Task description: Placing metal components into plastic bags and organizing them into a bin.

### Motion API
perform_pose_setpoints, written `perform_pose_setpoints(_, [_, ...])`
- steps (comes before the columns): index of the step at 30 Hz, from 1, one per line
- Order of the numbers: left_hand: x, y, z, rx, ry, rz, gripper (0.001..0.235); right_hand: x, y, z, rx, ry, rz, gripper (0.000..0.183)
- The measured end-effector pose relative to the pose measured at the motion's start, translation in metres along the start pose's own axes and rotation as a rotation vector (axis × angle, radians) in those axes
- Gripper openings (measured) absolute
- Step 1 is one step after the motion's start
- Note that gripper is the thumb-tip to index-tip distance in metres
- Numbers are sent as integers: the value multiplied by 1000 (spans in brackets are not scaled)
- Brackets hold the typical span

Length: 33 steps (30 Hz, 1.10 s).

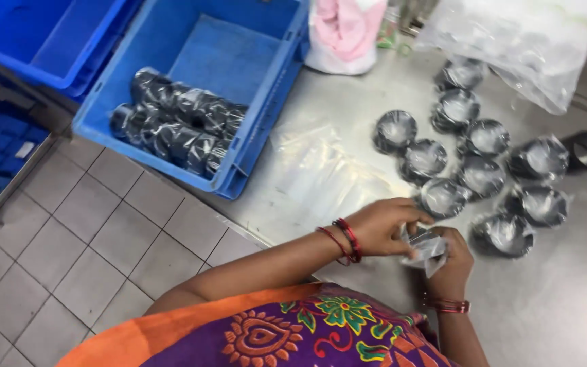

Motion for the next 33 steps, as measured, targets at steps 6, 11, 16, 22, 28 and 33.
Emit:
perform_pose_setpoints(6, [-56,15,19,164,-67,535,51,6,-8,11,-63,-102,-88,30])
perform_pose_setpoints(11, [-60,39,33,185,-40,470,45,48,-21,-13,-501,498,495,57])
perform_pose_setpoints(16, [-49,48,28,52,54,261,56,24,-29,-15,-147,304,150,39])
perform_pose_setpoints(22, [-19,-52,66,334,45,611,86,-31,-61,52,147,-64,-118,35])
perform_pose_setpoints(28, [-27,-105,130,236,-188,1096,83,-55,-40,96,-187,-162,-574,51])
perform_pose_setpoints(33, [-56,-123,143,84,-243,944,71,-66,-31,113,-238,-355,-592,100])
Point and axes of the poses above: each hand's wrist, its own z-axis towards the middle knuckle, its own y-axis out of the palm, x = y × z, the point moved 5 cm from there along z, towards the middle knuckle, and after that the axes turned 6 degrees about -y, right-handed, at the moved point
